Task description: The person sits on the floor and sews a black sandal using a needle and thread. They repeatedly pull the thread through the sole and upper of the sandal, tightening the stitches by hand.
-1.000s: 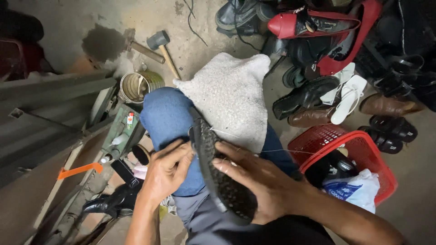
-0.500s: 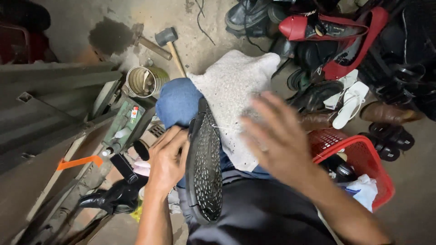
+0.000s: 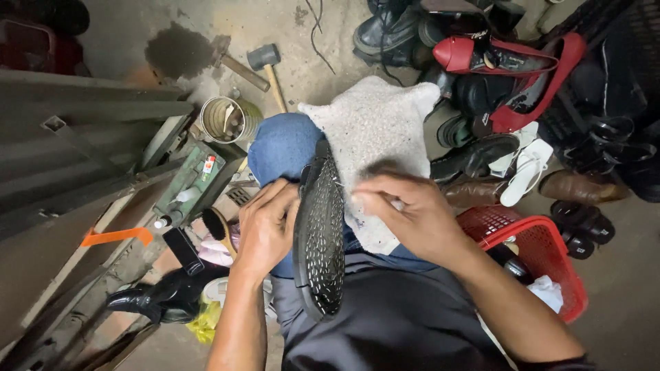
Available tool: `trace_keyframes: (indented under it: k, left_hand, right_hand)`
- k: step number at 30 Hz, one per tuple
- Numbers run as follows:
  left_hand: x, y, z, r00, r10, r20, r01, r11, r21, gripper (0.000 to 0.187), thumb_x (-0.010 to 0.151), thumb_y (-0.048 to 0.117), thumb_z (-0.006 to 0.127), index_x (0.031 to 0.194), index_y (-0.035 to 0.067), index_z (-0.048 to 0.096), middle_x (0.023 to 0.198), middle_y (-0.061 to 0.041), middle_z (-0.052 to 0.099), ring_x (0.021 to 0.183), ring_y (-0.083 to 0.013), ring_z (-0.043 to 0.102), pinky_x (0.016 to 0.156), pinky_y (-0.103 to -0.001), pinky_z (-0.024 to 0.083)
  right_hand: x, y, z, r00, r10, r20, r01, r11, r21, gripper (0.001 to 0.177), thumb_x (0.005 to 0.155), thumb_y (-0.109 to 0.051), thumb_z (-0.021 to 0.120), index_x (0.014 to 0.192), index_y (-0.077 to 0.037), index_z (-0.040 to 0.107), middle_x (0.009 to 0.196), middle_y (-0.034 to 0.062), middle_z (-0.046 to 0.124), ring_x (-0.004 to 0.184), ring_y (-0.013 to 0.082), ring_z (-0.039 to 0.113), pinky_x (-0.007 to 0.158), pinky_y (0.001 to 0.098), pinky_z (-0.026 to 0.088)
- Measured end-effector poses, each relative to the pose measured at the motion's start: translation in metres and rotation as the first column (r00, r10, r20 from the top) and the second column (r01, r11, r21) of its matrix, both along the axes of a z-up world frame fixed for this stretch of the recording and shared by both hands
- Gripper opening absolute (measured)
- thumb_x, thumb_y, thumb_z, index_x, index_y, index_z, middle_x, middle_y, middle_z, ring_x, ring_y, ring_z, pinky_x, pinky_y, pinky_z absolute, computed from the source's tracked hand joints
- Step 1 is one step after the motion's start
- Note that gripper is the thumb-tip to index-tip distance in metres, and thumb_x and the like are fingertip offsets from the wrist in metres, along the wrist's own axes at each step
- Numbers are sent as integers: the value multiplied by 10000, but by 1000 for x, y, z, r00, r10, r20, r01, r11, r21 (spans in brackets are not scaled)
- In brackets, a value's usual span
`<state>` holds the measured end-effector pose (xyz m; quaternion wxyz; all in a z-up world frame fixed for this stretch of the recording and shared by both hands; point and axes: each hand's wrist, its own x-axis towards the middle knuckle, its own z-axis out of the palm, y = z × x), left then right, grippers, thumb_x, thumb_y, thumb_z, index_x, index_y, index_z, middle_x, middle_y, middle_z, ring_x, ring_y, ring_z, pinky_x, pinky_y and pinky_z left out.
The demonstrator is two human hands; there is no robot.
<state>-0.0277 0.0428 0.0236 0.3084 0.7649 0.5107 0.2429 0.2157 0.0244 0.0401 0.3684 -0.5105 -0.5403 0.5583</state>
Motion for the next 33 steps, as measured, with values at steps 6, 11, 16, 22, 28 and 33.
trace_keyframes:
  k: [6,11,16,22,28,33]
  left_hand:
    - [-7,-8,-12,998,-24,-60,28,997,71,247,1017,168,610,771,153,603,710,-37,553,723,-319,637,612,-406,530]
    - [1,-8,-10,995,4,-99,6,994,109,244,1017,185,618,774,163,622,694,-32,552,714,-302,646,609,-401,536]
    - [11,-3,-10,991,55,-123,-38,990,139,260,1041,216,604,798,138,654,680,-46,562,703,-298,646,600,-384,533]
    - [-1,-1,-21,991,-94,-98,101,993,64,181,1012,288,653,924,135,692,730,-53,582,749,-301,660,610,-399,540]
    - [-3,-11,-30,904,151,-399,-132,988,75,433,819,581,774,669,200,632,575,-40,593,590,-280,677,543,-384,522]
    - [-34,-20,-36,773,256,-581,-345,937,-46,386,762,571,730,647,221,616,550,-42,609,627,-346,697,605,-433,537]
  right_hand:
    - [-22,7,-13,928,51,368,-122,978,171,211,1028,-83,558,1159,-30,714,912,159,777,772,314,780,659,389,623]
    - [-23,6,-10,846,100,524,-206,967,150,169,1017,-139,599,1166,-87,658,848,104,776,732,314,765,608,428,590]
    - [-13,5,1,830,61,555,-171,974,148,323,985,-135,620,1304,-107,656,897,80,799,833,353,752,674,480,586]
    - [-1,0,-4,862,8,507,-88,987,135,440,978,-146,634,1417,-170,616,944,26,808,829,311,757,688,431,586]
    - [-4,2,-14,899,-113,423,-11,960,281,389,995,-134,651,1382,-162,661,957,-1,807,822,268,758,678,349,597]
    - [-2,3,1,865,-20,502,-144,947,286,161,974,-161,687,1109,-105,755,806,80,770,710,314,728,571,411,567]
